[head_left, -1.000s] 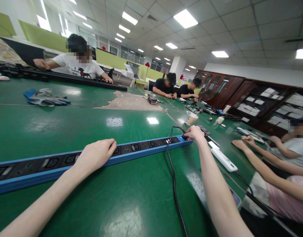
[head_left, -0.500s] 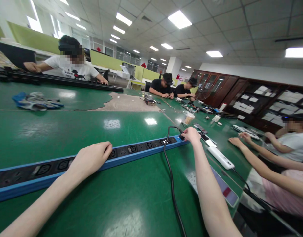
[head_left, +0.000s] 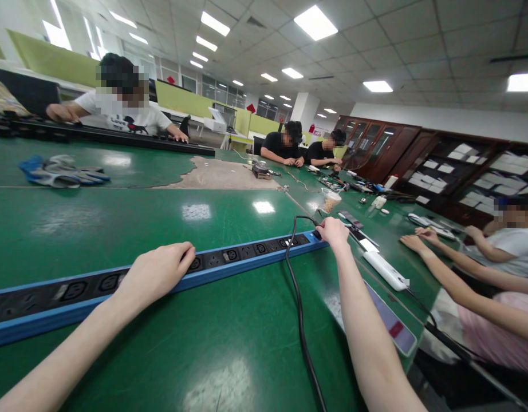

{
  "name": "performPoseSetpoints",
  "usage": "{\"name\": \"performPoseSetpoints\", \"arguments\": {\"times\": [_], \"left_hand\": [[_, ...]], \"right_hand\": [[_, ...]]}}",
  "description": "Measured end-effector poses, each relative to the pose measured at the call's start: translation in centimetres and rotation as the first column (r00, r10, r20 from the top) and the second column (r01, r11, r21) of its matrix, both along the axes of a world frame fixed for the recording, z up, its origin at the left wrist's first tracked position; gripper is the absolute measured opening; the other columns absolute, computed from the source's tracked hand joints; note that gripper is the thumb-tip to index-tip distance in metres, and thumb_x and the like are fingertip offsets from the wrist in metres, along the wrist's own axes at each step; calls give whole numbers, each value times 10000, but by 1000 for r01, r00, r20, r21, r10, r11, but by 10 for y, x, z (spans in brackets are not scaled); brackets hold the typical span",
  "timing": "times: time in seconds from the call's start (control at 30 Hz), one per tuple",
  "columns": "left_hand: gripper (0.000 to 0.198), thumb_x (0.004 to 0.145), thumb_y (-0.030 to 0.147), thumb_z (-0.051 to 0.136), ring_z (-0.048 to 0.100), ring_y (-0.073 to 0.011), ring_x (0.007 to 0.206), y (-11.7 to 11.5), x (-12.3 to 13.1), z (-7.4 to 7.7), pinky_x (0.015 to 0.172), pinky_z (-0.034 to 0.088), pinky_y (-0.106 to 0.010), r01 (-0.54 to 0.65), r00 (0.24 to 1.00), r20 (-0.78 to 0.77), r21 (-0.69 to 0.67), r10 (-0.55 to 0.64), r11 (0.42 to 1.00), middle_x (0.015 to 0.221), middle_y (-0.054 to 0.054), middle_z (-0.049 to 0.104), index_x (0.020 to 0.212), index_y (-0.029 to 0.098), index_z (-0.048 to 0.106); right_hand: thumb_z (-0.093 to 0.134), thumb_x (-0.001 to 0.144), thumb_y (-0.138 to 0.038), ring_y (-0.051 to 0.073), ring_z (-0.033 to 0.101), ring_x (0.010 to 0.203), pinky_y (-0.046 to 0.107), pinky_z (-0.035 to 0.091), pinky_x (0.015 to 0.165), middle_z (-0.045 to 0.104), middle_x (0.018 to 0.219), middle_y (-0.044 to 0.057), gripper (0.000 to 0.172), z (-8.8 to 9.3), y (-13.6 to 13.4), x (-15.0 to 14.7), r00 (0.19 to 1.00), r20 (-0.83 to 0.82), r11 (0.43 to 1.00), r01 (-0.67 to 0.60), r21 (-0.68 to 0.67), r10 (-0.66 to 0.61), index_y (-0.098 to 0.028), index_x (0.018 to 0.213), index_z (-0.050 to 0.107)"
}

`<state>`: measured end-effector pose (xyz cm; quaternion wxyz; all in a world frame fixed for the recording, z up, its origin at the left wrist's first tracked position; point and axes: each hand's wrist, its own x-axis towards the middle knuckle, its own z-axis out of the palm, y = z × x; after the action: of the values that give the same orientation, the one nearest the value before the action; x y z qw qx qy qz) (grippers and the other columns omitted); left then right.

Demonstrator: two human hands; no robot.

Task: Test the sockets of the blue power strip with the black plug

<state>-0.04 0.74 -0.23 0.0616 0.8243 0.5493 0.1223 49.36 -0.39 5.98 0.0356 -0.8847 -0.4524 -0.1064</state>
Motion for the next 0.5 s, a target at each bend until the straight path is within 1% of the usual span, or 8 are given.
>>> {"name": "performPoseSetpoints", "arguments": {"times": [0.2,0.27,0.4,0.5], "left_hand": [[541,1017,552,288,727,-301,929,2,0,2,742,482,-356,-15,1000,0,-19,15,1000,1082,-117,777,1117,262,735],[546,1019,553,275,726,-296,916,2,0,2,737,478,-355,-12,1000,-7,-24,11,1000,1069,-111,777,1104,266,732],[550,1021,559,264,726,-294,921,2,1,2,753,479,-357,-11,1000,-15,-27,11,1000,1069,-107,776,1098,268,724],[556,1017,564,268,727,-304,929,2,1,1,755,482,-365,-13,1000,-16,-30,12,999,1079,-117,775,1118,266,726]], "right_hand": [[679,913,-470,279,729,1016,396,529,930,772,950,151,310,4,0,10,998,-48,998,-51,-20,50,-213,1033,802],[680,912,-475,278,727,1019,399,527,934,774,989,154,307,4,1,11,998,-41,999,-51,-20,50,-216,1023,802],[651,935,-477,289,715,1083,407,524,940,764,1111,164,323,0,2,10,999,-21,999,-34,-8,34,-222,1078,789],[632,950,-483,303,709,1112,417,519,949,756,1144,155,324,-3,2,8,999,1,999,-41,16,41,-228,1081,784]]}}
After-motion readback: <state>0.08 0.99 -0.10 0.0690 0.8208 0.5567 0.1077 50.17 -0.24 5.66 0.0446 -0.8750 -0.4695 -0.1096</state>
